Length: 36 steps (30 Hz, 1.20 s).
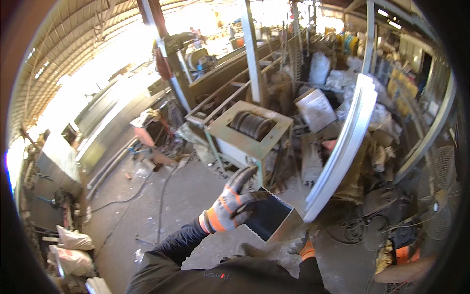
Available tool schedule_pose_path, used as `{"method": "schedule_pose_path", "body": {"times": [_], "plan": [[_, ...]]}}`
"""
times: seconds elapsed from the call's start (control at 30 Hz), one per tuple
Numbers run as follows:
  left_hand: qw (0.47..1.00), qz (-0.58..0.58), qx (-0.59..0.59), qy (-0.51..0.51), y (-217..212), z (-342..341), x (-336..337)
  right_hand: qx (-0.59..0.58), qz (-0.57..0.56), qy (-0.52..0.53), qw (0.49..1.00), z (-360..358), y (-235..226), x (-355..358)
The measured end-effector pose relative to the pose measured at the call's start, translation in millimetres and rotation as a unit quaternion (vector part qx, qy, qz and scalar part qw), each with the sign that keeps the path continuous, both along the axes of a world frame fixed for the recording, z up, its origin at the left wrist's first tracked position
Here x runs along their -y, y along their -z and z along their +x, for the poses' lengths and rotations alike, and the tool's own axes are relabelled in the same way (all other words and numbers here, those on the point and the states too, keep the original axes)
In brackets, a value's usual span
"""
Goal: The person repeatedly picks up long corrugated metal sheets from the floor and stacks them into a neat pile. They handle the sheets by hand, aligning each piece before placing it on top of the others.
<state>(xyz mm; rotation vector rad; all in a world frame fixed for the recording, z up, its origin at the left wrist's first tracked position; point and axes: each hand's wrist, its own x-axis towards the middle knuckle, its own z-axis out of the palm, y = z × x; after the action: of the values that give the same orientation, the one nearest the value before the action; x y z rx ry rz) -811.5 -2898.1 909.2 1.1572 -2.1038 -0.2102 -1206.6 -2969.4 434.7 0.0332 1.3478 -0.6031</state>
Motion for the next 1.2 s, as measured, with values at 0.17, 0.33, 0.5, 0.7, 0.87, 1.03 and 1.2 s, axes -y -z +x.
{"method": "schedule_pose_path", "body": {"times": [0.17, 0.33, 0.5, 0.7, 0.87, 1.03, 1.2], "plan": [[0.959, -0.189, 0.189, -0.095, 11.0, -25.7, -57.4, 0.230, 0.004, 0.085, 0.969, 2.8, 81.1, 6.0], [0.976, -0.090, 0.184, -0.080, 9.9, -34.9, -98.1, 0.216, -0.289, -0.048, 0.932, -2.7, 170.1, 42.2], [0.969, -0.063, 0.224, -0.082, 2.1, -43.3, -129.0, 0.363, -0.053, -0.152, 0.918, 18.1, 253.5, 118.0], [0.907, 0.188, 0.352, -0.137, -0.7, -6.1, -204.7, 0.487, 0.084, 0.020, 0.869, 72.6, 267.8, 64.2], [0.869, 0.476, -0.022, -0.136, 15.9, 73.1, -290.9, 0.131, -0.020, -0.002, 0.991, 132.7, 233.4, -60.5], [0.724, 0.581, -0.232, -0.291, 45.6, 161.9, -338.4, 0.144, -0.029, 0.088, 0.985, 188.5, 193.7, -174.1], [0.845, 0.354, -0.293, -0.271, 95.2, 277.0, -364.4, 0.122, -0.073, 0.147, 0.979, 270.7, 130.0, -242.8]]}}
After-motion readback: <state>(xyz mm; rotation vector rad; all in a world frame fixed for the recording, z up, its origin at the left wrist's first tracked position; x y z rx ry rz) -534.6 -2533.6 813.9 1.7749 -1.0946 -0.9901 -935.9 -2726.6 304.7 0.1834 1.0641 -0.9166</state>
